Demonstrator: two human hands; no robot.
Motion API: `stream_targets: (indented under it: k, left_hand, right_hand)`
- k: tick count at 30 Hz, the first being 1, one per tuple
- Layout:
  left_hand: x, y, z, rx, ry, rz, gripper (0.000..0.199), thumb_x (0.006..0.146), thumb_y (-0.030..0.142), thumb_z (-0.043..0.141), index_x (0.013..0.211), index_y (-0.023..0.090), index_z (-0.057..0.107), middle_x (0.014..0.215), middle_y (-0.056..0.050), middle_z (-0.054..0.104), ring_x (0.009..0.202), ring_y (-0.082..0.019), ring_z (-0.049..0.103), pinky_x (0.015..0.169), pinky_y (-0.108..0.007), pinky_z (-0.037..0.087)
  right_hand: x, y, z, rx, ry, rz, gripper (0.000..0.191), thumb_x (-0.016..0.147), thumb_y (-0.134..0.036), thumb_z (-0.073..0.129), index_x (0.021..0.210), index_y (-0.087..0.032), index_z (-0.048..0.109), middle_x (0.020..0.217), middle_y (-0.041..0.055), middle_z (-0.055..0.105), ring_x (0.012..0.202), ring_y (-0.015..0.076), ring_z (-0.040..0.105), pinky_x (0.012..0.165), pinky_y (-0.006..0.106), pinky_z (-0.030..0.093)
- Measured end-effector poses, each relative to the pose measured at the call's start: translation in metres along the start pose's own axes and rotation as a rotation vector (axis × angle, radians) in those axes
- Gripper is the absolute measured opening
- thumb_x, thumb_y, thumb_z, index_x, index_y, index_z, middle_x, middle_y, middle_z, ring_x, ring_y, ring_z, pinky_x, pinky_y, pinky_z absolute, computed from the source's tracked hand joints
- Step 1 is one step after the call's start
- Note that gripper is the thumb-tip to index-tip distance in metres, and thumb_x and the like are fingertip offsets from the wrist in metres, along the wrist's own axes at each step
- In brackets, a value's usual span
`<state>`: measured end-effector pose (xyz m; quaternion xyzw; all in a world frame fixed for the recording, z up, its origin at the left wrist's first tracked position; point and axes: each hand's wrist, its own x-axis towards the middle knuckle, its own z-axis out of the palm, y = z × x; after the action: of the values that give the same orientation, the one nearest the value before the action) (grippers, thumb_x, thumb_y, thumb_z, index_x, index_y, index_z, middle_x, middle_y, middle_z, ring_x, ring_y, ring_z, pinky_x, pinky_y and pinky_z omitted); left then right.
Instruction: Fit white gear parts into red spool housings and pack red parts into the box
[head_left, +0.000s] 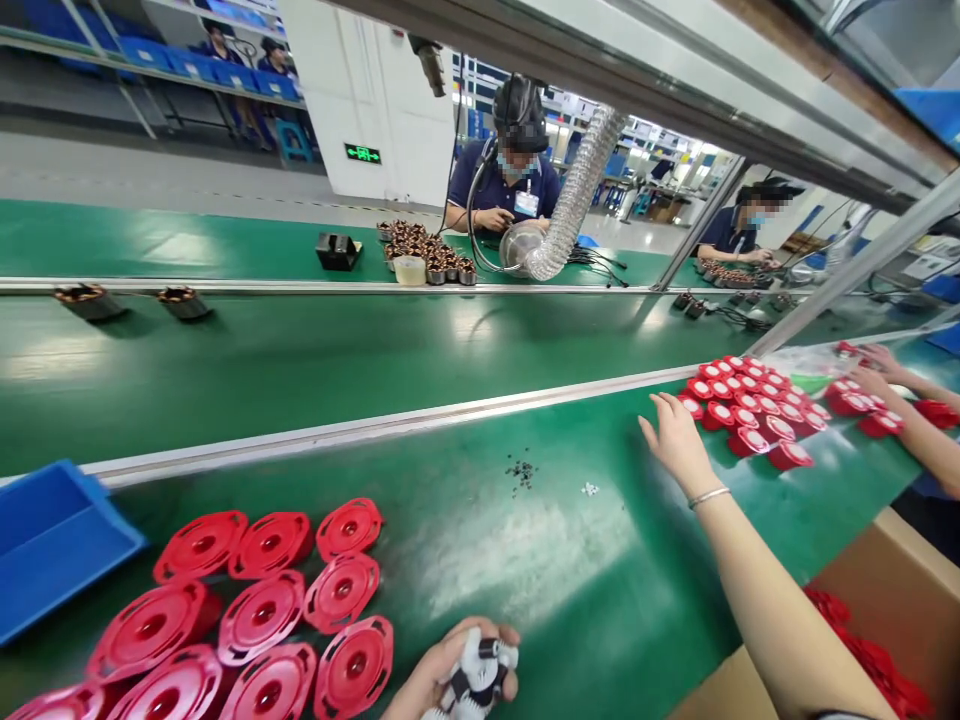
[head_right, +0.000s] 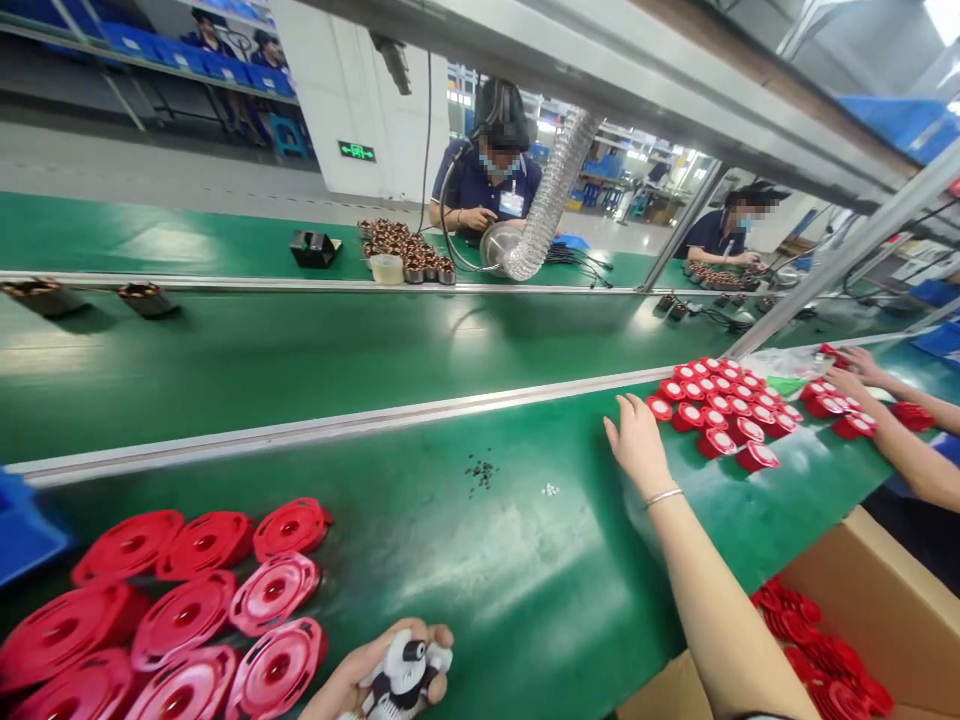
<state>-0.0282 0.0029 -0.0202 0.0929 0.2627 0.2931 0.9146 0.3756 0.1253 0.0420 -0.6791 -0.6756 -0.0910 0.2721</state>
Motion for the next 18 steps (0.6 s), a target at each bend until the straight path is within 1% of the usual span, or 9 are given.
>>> stream_targets:
  k: [2, 5, 7, 8, 10, 11, 14, 16, 18]
  left_hand:
    - [-0.008, 0.002, 0.006, -0.014, 0.008, -0.025, 0.029, 0.074, 0.041, 0.083, 0.086, 0.017, 0.071, 0.102, -0.01, 0.07, 0.08, -0.021, 0.067, 0.052, -0.02, 0.048]
    - [-0.018, 0.002, 0.015, -0.054, 0.02, 0.041, 0.025, 0.086, 0.04, 0.07, 0.097, 0.018, 0.07, 0.11, -0.012, 0.067, 0.09, -0.023, 0.066, 0.043, -0.016, 0.047]
    - [-0.022, 0.0, 0.019, -0.083, 0.027, 0.094, 0.026, 0.09, 0.039, 0.064, 0.104, 0.017, 0.068, 0.112, -0.013, 0.066, 0.094, -0.024, 0.066, 0.043, -0.019, 0.051]
    - [-0.023, -0.001, 0.021, -0.102, 0.023, 0.109, 0.028, 0.09, 0.039, 0.064, 0.106, 0.016, 0.068, 0.11, -0.013, 0.067, 0.094, -0.024, 0.066, 0.043, -0.02, 0.053]
    - [-0.024, -0.002, 0.022, -0.145, 0.006, 0.121, 0.029, 0.087, 0.04, 0.067, 0.103, 0.016, 0.068, 0.101, -0.011, 0.068, 0.086, -0.023, 0.067, 0.043, -0.022, 0.055]
    - [-0.024, -0.003, 0.023, -0.164, 0.002, 0.122, 0.029, 0.085, 0.041, 0.068, 0.1, 0.016, 0.069, 0.095, -0.01, 0.068, 0.08, -0.022, 0.067, 0.043, -0.023, 0.055]
    - [-0.023, -0.004, 0.024, -0.146, 0.016, 0.12, 0.029, 0.083, 0.043, 0.071, 0.093, 0.016, 0.068, 0.079, -0.006, 0.066, 0.064, -0.017, 0.063, 0.041, -0.023, 0.055]
    - [-0.022, -0.006, 0.025, -0.089, 0.029, 0.112, 0.033, 0.082, 0.044, 0.071, 0.096, 0.014, 0.067, 0.076, -0.006, 0.065, 0.062, -0.018, 0.063, 0.04, -0.023, 0.054]
    - [-0.022, -0.007, 0.025, -0.049, 0.031, 0.113, 0.037, 0.081, 0.046, 0.07, 0.099, 0.014, 0.065, 0.079, -0.008, 0.066, 0.064, -0.019, 0.064, 0.04, -0.024, 0.054]
  right_hand:
    - [-0.012, -0.031, 0.004, 0.093, -0.07, -0.068, 0.042, 0.098, -0.037, 0.046, 0.13, -0.01, 0.052, 0.13, 0.0256, 0.054, 0.127, 0.0361, 0.049, 0.107, 0.063, 0.039]
    - [-0.042, -0.102, 0.007, 0.281, -0.274, -0.231, 0.035, 0.1, -0.037, 0.048, 0.13, -0.02, 0.053, 0.129, 0.015, 0.059, 0.124, 0.0259, 0.055, 0.108, 0.048, 0.045]
    - [-0.062, -0.148, 0.002, 0.45, -0.469, -0.364, 0.035, 0.099, -0.038, 0.052, 0.131, -0.025, 0.054, 0.127, 0.0096, 0.06, 0.118, 0.0204, 0.058, 0.102, 0.037, 0.05]
    - [-0.071, -0.168, -0.002, 0.601, -0.629, -0.419, 0.04, 0.097, -0.038, 0.057, 0.134, -0.025, 0.052, 0.128, 0.0101, 0.058, 0.116, 0.0197, 0.059, 0.1, 0.034, 0.051]
    - [-0.085, -0.197, -0.009, 0.808, -0.825, -0.456, 0.046, 0.094, -0.037, 0.063, 0.137, -0.025, 0.05, 0.125, 0.0094, 0.057, 0.109, 0.0175, 0.06, 0.096, 0.031, 0.053]
    - [-0.089, -0.207, -0.01, 0.867, -0.879, -0.455, 0.047, 0.093, -0.036, 0.064, 0.137, -0.024, 0.05, 0.123, 0.0091, 0.056, 0.107, 0.0169, 0.06, 0.095, 0.03, 0.053]
    - [-0.093, -0.22, -0.01, 0.856, -0.9, -0.439, 0.043, 0.096, -0.034, 0.06, 0.136, -0.024, 0.051, 0.117, 0.0081, 0.058, 0.103, 0.0169, 0.06, 0.091, 0.03, 0.054]
    - [-0.089, -0.222, -0.009, 0.784, -0.903, -0.475, 0.039, 0.099, -0.032, 0.055, 0.137, -0.024, 0.05, 0.113, 0.0078, 0.059, 0.103, 0.0178, 0.06, 0.09, 0.031, 0.054]
    - [-0.083, -0.222, -0.01, 0.69, -0.916, -0.569, 0.037, 0.101, -0.031, 0.049, 0.138, -0.025, 0.05, 0.109, 0.0069, 0.059, 0.102, 0.0182, 0.06, 0.087, 0.03, 0.055]
